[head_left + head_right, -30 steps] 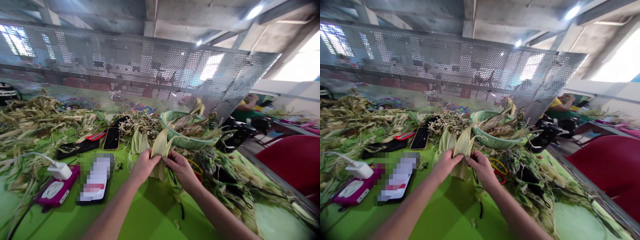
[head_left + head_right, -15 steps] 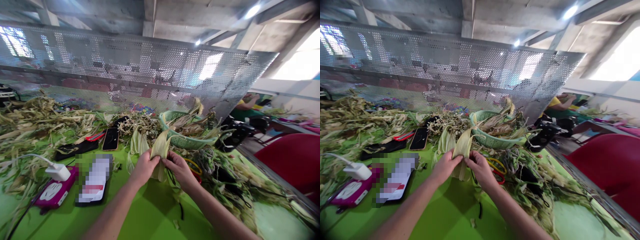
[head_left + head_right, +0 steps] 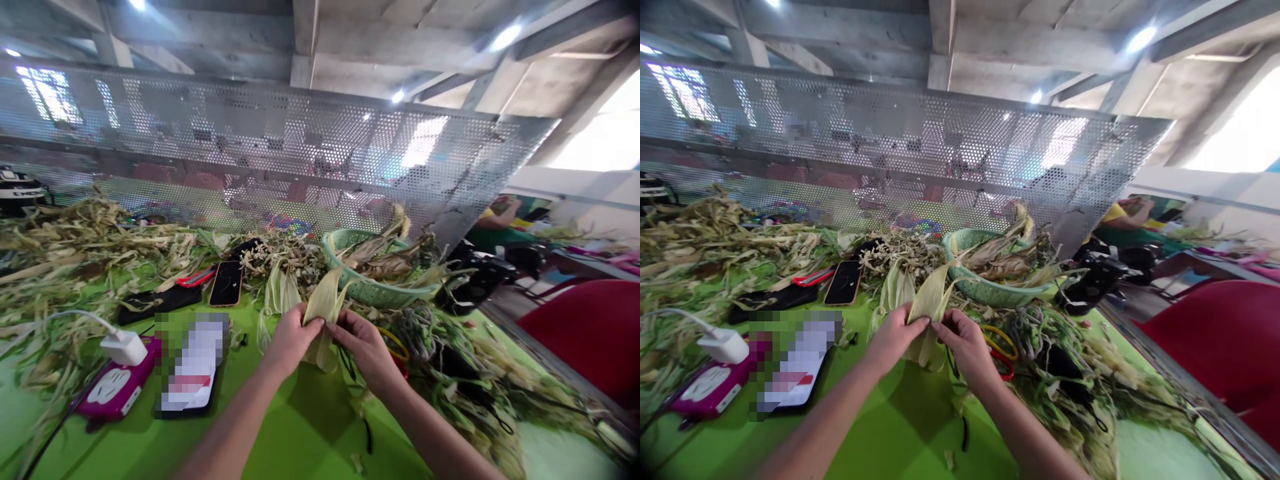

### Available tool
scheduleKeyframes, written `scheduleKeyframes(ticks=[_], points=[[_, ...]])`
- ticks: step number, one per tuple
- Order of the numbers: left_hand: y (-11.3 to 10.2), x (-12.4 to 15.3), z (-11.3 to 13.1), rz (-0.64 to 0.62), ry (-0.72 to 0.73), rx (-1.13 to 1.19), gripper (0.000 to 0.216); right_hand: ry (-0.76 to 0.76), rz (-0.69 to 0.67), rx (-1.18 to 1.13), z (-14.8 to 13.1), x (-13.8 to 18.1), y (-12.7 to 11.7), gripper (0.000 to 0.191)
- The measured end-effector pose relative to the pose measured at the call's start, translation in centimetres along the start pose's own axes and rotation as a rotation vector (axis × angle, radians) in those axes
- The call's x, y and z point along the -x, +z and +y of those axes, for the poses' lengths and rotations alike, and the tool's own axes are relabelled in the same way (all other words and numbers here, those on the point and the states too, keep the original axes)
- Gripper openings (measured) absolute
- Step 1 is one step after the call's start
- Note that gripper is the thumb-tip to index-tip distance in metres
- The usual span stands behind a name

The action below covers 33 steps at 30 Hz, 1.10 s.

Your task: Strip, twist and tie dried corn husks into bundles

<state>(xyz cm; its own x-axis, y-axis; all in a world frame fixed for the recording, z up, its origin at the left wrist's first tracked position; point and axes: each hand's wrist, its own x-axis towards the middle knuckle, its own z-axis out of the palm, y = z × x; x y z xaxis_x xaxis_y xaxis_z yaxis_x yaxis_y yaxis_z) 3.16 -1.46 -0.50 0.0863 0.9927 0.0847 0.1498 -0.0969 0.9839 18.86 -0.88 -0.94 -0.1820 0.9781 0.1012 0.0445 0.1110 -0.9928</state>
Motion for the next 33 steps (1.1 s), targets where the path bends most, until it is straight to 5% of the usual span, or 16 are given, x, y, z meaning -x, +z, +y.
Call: scheduleKeyframes(ticks=[24, 33], points=[[0.3, 0.4, 0.2, -0.039, -0.02, 0.139, 0.027, 0.005, -0.118, -0.096, -0.2, -0.1, -0.3, 0.036], [0.3, 0.8, 0.9, 0.001, -0.011, 0.012, 0.023, 0.012, -0.14, -0.124, -0.6, 0.1, 0.0, 0.037]])
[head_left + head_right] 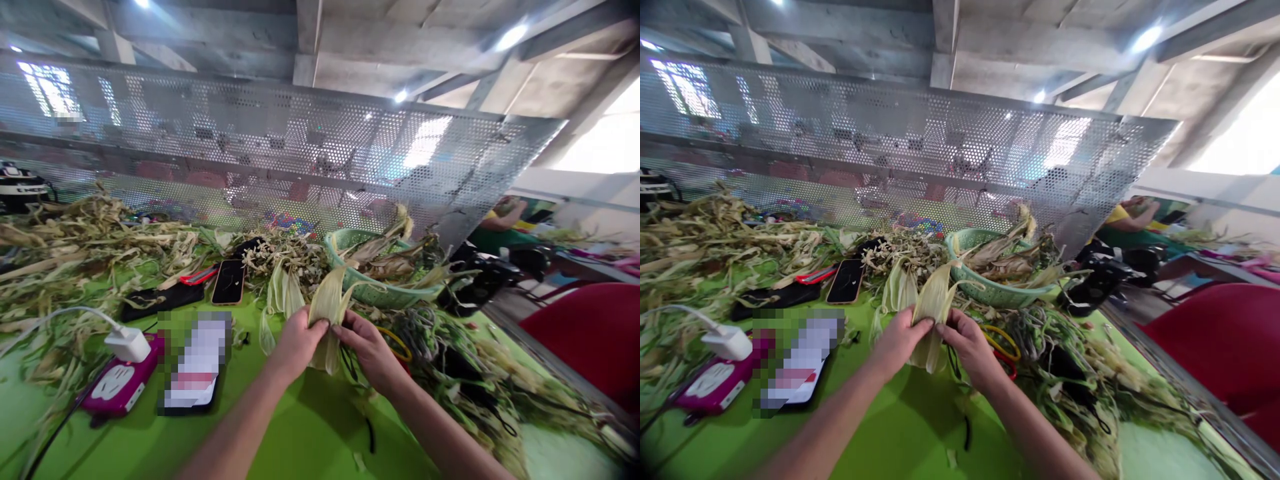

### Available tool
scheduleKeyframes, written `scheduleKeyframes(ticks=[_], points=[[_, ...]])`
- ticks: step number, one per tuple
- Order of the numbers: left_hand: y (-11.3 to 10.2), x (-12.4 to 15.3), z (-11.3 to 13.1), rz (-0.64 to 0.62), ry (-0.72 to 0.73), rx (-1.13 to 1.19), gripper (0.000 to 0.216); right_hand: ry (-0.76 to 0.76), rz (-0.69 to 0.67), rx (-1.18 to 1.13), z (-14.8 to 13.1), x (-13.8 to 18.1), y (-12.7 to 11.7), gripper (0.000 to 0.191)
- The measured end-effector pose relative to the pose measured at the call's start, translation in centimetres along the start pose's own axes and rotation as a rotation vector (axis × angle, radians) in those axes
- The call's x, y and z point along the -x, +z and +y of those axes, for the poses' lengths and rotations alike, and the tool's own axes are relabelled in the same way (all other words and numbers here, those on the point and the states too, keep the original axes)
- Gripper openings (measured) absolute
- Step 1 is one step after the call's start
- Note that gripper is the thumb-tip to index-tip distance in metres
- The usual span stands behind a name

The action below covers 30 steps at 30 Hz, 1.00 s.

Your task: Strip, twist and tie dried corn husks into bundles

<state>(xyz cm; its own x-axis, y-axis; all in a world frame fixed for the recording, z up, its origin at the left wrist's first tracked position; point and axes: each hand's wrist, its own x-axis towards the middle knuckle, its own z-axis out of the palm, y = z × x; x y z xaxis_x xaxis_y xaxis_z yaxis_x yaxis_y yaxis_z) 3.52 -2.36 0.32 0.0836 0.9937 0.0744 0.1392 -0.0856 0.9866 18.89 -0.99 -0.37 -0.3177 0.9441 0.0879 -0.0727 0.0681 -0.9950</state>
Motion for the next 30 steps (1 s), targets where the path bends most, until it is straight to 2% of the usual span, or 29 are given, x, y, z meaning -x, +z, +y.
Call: scheduleKeyframes(ticks=[10, 14, 19, 26, 30], points=[[0.1, 0.06, 0.25, 0.024, 0.021, -0.041, 0.021, 0.027, -0.001, -0.005, 0.44, -0.19, -0.28, 0.034], [0.01, 0.16, 0.45, 0.002, -0.016, 0.035, 0.024, 0.03, 0.0, -0.028, 0.47, -0.16, -0.37, 0.036], [-0.29, 0.24, 0.51, -0.071, -0.02, 0.158, 0.027, 0.01, 0.066, -0.043, 0.32, -0.03, -0.24, 0.033], [-0.18, 0.03, -0.02, 0.005, 0.056, -0.038, 0.022, 0.019, 0.121, -0.032, 0.17, 0.1, -0.04, 0.03], [0.11, -0.03, -0.21, 0.009, 0.048, -0.031, 0.022, -0.001, 0.091, -0.015, 0.31, 0.11, -0.19, 0.029]])
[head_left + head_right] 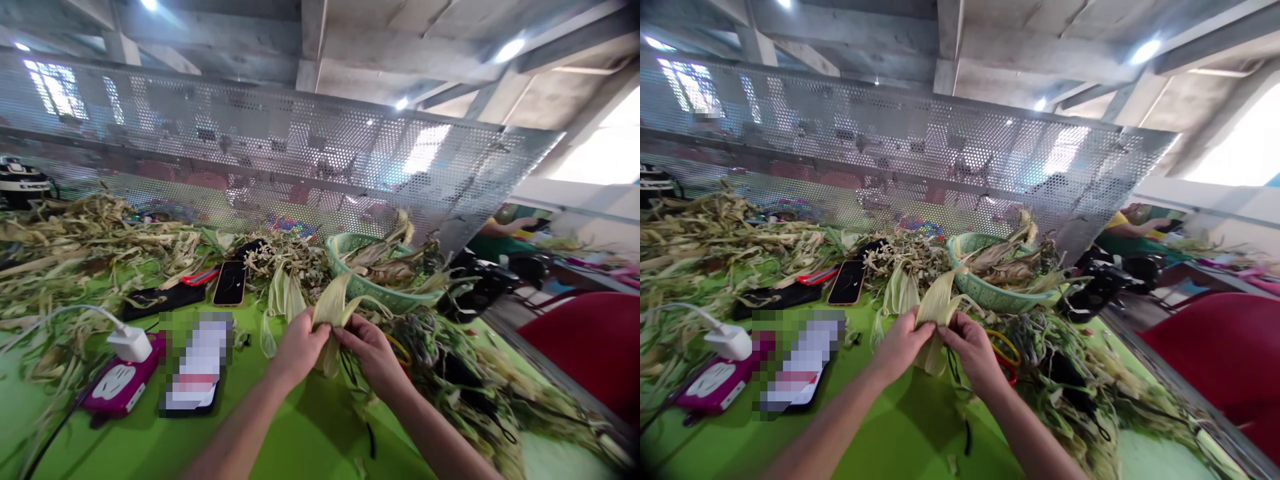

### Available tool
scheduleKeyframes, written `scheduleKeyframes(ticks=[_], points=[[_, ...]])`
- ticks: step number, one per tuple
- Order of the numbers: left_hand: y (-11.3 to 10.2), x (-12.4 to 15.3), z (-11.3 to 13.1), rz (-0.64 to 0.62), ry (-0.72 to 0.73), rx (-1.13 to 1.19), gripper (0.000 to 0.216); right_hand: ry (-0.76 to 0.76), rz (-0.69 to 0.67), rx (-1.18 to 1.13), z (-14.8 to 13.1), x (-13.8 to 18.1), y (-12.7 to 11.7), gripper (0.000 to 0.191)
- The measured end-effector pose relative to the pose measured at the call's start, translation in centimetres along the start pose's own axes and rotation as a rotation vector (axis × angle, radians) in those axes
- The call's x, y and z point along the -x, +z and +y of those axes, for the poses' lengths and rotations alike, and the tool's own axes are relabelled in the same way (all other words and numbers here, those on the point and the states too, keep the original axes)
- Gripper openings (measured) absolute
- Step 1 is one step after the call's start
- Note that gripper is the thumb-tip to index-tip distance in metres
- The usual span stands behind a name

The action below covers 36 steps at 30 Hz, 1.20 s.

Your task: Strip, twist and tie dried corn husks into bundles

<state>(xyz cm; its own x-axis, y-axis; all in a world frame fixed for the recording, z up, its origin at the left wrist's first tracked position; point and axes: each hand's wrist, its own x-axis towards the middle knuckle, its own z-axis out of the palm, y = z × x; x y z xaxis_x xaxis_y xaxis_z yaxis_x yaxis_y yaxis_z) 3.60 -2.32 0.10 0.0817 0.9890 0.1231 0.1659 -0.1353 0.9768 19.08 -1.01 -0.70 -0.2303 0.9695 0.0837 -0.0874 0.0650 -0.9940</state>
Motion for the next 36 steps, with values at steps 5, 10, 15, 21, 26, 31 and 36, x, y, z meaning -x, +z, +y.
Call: scheduleKeyframes(ticks=[5, 10, 15, 21, 26, 31, 36], points=[[0.1, 0.0, 0.1, -0.047, -0.017, 0.115, 0.021, -0.028, -0.019, 0.001, -0.1, 0.0, 0.2, 0.029], [-0.1, -0.1, 0.0, 0.01, 0.068, -0.011, 0.022, -0.019, 0.016, 0.001, -0.1, 0.1, 0.6, 0.027], [0.0, 0.1, 0.1, 0.026, 0.061, -0.094, 0.02, -0.031, 0.073, 0.059, 0.0, 0.0, 0.3, 0.026], [0.3, -0.1, -0.4, 0.039, 0.007, -0.007, 0.012, -0.037, -0.011, 0.048, -0.1, 0.2, 0.7, 0.029], [0.0, -0.8, -1.2, -0.024, -0.064, 0.233, 0.017, -0.06, -0.031, 0.039, -1.1, 0.7, 1.5, 0.034], [-0.2, -1.1, -1.6, -0.031, -0.065, 0.369, 0.025, -0.034, 0.001, -0.04, -1.6, 1.0, 1.1, 0.027], [-0.5, -1.7, -2.3, 0.127, -0.155, 0.467, 0.027, -0.002, -0.035, -0.123, -4.3, 1.8, 1.1, 0.023]])
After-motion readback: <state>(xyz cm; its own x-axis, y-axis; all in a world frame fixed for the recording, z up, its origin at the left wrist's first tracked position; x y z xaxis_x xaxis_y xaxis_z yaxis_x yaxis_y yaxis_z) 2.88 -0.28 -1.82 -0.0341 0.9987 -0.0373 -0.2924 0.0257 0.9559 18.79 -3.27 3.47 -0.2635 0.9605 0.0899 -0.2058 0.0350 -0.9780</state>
